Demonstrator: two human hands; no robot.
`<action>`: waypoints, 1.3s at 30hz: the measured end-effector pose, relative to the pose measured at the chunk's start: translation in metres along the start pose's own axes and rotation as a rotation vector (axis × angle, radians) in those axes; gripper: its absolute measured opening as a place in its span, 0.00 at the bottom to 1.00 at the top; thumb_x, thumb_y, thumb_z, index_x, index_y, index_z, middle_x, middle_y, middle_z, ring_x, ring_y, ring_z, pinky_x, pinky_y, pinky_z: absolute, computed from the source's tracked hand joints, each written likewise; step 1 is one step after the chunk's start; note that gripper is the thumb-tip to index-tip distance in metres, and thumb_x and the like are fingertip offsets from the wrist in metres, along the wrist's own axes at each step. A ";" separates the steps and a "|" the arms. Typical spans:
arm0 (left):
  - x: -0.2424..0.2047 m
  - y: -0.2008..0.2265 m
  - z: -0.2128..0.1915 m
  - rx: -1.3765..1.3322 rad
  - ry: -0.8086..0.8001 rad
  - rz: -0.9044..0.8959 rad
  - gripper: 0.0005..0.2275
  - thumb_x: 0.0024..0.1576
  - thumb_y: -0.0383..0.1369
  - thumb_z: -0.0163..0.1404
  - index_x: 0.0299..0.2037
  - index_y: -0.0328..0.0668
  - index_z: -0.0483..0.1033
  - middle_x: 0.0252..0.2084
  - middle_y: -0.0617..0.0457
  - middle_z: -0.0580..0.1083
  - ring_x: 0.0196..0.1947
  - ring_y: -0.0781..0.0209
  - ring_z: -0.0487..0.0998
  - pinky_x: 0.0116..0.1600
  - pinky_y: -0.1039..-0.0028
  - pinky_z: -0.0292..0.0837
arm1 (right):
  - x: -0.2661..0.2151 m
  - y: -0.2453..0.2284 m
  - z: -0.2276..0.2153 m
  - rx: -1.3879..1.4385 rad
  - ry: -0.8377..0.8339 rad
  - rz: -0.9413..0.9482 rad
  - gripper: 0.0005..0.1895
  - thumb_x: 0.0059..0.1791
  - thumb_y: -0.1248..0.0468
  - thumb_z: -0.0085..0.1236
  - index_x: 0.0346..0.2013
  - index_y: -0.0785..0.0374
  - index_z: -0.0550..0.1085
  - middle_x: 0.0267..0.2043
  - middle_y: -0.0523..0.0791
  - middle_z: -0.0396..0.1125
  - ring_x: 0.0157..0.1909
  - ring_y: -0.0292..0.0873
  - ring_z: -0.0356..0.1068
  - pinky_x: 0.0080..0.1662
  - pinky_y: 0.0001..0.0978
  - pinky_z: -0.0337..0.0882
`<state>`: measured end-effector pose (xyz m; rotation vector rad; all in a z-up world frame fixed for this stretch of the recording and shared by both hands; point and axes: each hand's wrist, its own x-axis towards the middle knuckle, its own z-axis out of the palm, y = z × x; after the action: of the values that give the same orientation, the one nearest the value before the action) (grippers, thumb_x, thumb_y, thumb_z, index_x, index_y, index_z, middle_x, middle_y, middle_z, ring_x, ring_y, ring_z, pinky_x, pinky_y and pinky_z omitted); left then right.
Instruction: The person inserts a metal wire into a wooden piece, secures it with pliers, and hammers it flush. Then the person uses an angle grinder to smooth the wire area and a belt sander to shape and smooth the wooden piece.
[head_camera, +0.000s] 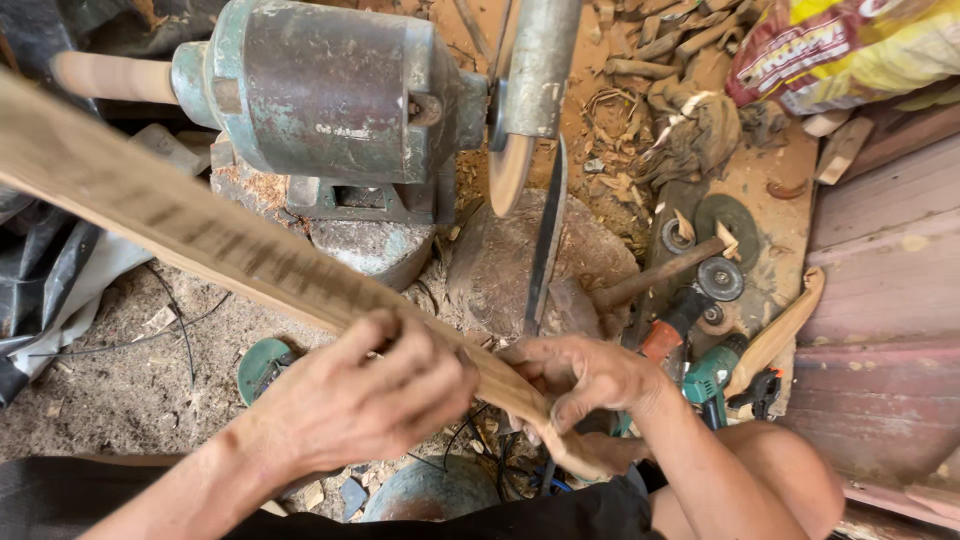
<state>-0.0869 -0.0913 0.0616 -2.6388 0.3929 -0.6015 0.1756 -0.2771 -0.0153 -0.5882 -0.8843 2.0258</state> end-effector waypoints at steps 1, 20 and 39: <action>0.006 -0.002 -0.012 0.017 0.050 0.080 0.13 0.58 0.43 0.53 0.49 0.50 0.79 0.43 0.60 0.70 0.49 0.61 0.70 0.52 0.68 0.64 | -0.004 -0.001 0.005 -0.075 0.035 -0.003 0.40 0.50 0.69 0.67 0.73 0.71 0.59 0.59 0.54 0.69 0.57 0.46 0.72 0.59 0.44 0.73; 0.063 0.079 0.041 -1.420 -0.560 -1.008 0.20 0.63 0.39 0.50 0.64 0.43 0.70 0.25 0.39 0.74 0.17 0.57 0.68 0.21 0.66 0.67 | -0.013 -0.007 -0.019 -0.084 0.572 -0.608 0.09 0.55 0.71 0.61 0.49 0.60 0.78 0.47 0.47 0.76 0.48 0.42 0.73 0.53 0.43 0.75; 0.075 0.030 0.107 -1.751 -0.260 -1.404 0.11 0.63 0.37 0.47 0.47 0.41 0.77 0.20 0.57 0.68 0.18 0.69 0.63 0.25 0.76 0.59 | 0.028 -0.053 -0.110 -0.012 1.000 -0.659 0.09 0.55 0.63 0.59 0.47 0.64 0.76 0.48 0.43 0.73 0.52 0.41 0.70 0.60 0.42 0.69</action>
<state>0.0221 -0.1095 -0.0138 -4.1071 -2.1674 -0.0548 0.2609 -0.1909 -0.0482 -1.0161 -0.3769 0.9271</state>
